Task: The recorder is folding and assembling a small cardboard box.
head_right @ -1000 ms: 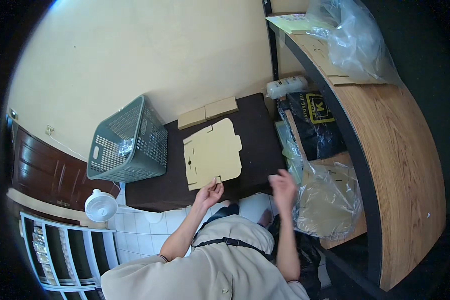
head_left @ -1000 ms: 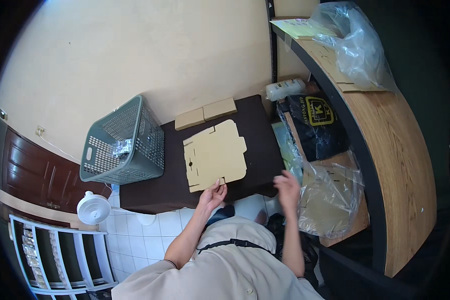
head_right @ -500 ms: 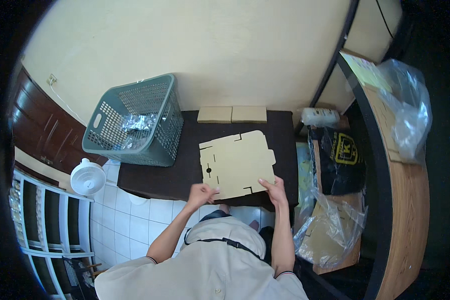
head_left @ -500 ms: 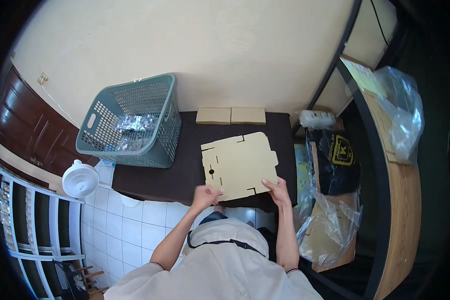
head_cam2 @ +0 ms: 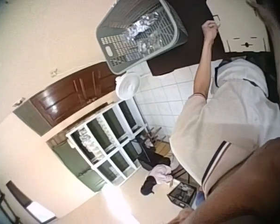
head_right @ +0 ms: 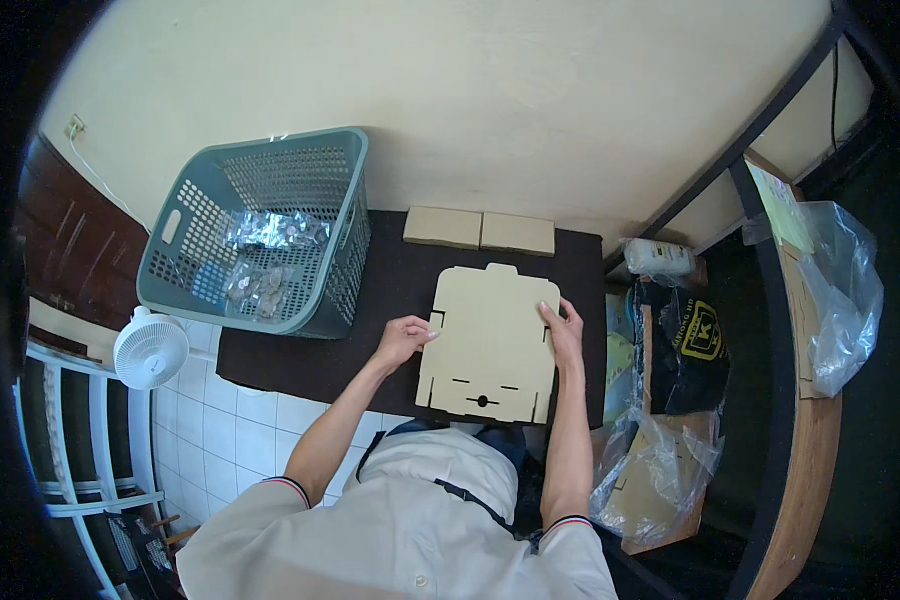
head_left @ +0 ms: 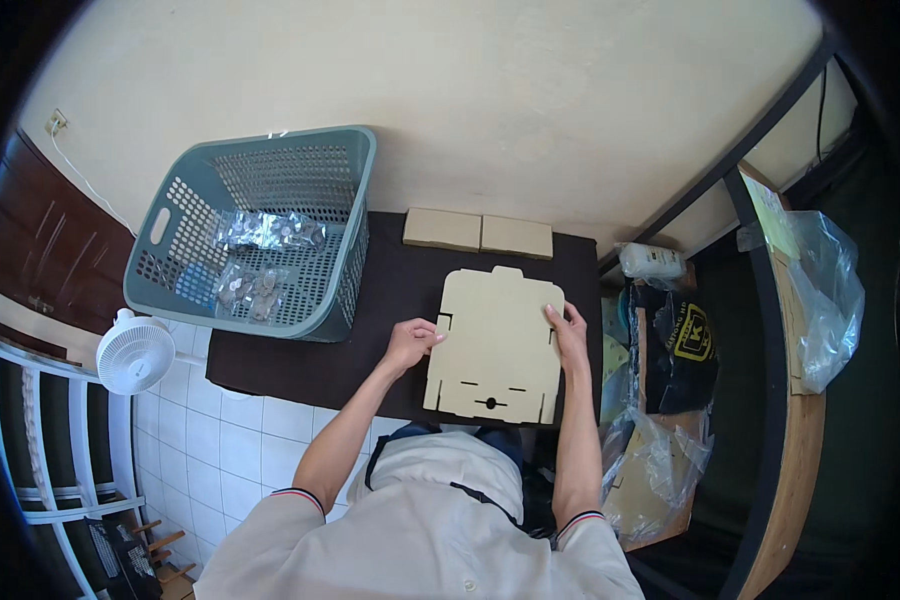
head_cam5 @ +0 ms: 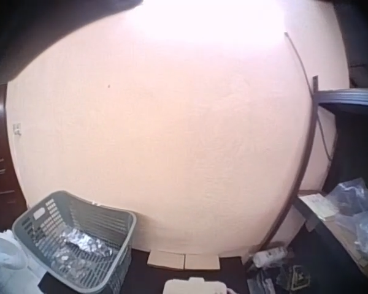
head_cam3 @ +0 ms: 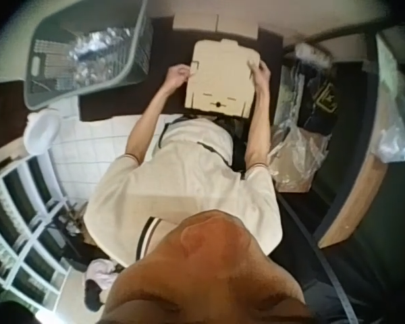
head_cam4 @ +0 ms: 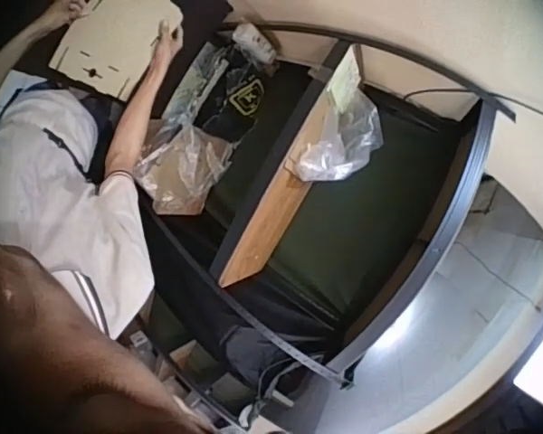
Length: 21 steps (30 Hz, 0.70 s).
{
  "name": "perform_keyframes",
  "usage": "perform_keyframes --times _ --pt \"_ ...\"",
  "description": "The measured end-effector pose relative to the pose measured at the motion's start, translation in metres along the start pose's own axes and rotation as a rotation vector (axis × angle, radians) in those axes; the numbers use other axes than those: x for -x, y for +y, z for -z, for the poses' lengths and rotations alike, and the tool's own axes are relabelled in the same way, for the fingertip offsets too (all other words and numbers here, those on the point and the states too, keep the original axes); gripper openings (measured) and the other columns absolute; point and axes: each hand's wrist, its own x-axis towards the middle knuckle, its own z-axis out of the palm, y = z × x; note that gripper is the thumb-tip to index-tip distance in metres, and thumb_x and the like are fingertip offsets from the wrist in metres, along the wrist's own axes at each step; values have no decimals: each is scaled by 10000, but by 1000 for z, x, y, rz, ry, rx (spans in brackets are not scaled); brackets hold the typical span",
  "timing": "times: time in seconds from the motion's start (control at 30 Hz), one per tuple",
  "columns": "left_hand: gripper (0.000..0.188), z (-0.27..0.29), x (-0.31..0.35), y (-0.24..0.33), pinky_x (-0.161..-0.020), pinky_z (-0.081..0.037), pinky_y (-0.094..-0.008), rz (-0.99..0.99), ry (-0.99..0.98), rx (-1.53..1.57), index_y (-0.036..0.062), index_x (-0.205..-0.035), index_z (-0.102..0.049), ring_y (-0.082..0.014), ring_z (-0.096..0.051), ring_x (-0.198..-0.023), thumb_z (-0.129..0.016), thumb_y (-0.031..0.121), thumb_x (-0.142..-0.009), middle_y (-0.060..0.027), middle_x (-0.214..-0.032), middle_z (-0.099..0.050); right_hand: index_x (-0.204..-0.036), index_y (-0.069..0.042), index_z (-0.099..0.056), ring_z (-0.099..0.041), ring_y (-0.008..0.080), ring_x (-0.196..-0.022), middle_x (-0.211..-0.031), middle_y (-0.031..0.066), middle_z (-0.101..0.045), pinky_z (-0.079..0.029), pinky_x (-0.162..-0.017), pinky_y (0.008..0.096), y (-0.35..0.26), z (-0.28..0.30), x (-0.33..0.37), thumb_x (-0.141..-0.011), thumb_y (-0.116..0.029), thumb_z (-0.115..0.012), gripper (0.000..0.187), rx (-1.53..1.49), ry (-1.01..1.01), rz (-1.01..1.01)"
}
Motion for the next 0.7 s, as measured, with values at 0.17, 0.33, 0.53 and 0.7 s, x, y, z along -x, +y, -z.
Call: perform_keyframes --times 0.17,0.33,0.53,0.7 --pt "163 10 -2 -65 -697 -592 -296 -32 337 -87 -48 -1026 -716 -151 -746 -762 -800 53 -931 -116 -885 -790 -1339 -6 -641 -689 121 -720 -879 71 -751 -591 -618 292 94 7 28 -934 -167 -828 474 387 137 -80" --pt "608 -16 33 -25 -1043 -479 -512 -69 374 -738 -6 -1366 -590 -357 -592 -1264 -865 190 -861 -276 -1352 -614 -1066 17 -761 -705 180 -721 -856 103 -738 -591 -686 328 169 14 94 -870 -77 -826 227 753 329 317" --pt "1258 -16 31 -56 -1247 58 -724 -228 -17 -1297 152 -1715 -193 -464 65 -1637 -832 667 -762 -258 -1776 -32 -1008 -10 -765 -650 296 -750 -818 130 -659 -544 -733 427 160 -1 111 -846 -99 -838 199 801 330 302" --pt "1344 -14 30 -58 -1227 140 -725 -154 -119 -1401 180 -1740 -84 -450 134 -1637 -732 825 -754 -246 -1784 47 -1004 8 -778 -643 267 -777 -853 134 -644 -542 -725 396 164 -7 115 -835 -68 -829 192 807 353 450"
